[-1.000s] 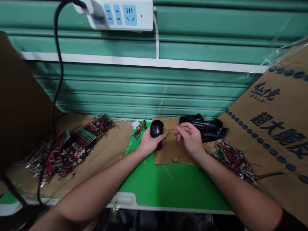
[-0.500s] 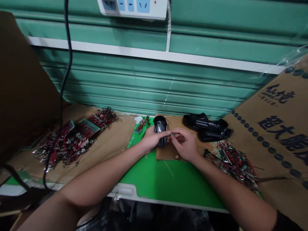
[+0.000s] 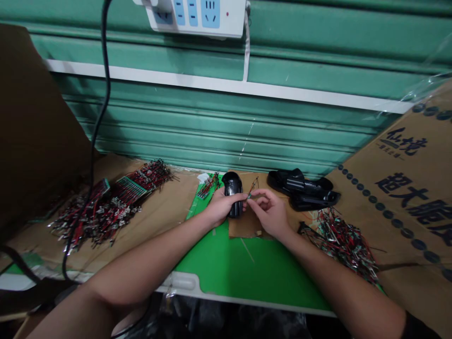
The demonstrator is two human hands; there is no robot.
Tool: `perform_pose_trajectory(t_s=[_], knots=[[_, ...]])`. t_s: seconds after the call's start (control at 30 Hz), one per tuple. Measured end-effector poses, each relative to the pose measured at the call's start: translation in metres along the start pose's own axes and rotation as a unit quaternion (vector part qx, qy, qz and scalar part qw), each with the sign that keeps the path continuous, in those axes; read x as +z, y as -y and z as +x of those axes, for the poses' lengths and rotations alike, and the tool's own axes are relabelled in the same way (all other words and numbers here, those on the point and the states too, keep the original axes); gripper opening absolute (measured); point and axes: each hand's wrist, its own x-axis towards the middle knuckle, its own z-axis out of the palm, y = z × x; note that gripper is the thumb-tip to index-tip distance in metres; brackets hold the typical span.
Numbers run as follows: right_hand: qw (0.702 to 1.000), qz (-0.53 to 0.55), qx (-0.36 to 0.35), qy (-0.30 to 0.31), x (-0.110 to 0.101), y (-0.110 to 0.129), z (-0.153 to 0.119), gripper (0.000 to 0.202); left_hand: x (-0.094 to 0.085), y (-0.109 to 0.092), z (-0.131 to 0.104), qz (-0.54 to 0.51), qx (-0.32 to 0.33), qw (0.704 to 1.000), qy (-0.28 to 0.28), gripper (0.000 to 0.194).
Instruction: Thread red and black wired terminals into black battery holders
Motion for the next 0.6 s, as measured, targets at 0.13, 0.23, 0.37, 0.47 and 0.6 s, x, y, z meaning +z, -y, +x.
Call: perform_pose_trajectory(t_s=[0.13,0.23,0.37,0.47,0.6], knots=[[0.999,-0.037,-0.012,-0.005,0.0018,0.0,-0.0018,0.03,0.0006,0.0013,0.0007,0.001,0.017,1.0,-0.017,0.054],[0.998,-0.056,-0.021,-0.001,0.0025,-0.0005,-0.0035,0.029,0.0008,0.0001,0.0011,-0.002,0.028,0.999,-0.028,0.056],[0.997,-0.065,-0.031,0.018,0.0014,-0.0032,-0.0051,0.025,-0.0005,-0.0026,0.0017,0.002,0.028,0.999,-0.025,0.054],[0.996,-0.064,-0.041,0.039,0.0006,-0.0059,-0.0057,0.023,-0.0021,-0.0031,0.0024,0.008,0.028,1.0,-0.012,0.052],[0.998,-0.049,-0.032,0.036,0.002,-0.0052,-0.0054,0.026,-0.0035,-0.0031,0.0028,0.002,0.034,0.999,0.001,0.051]])
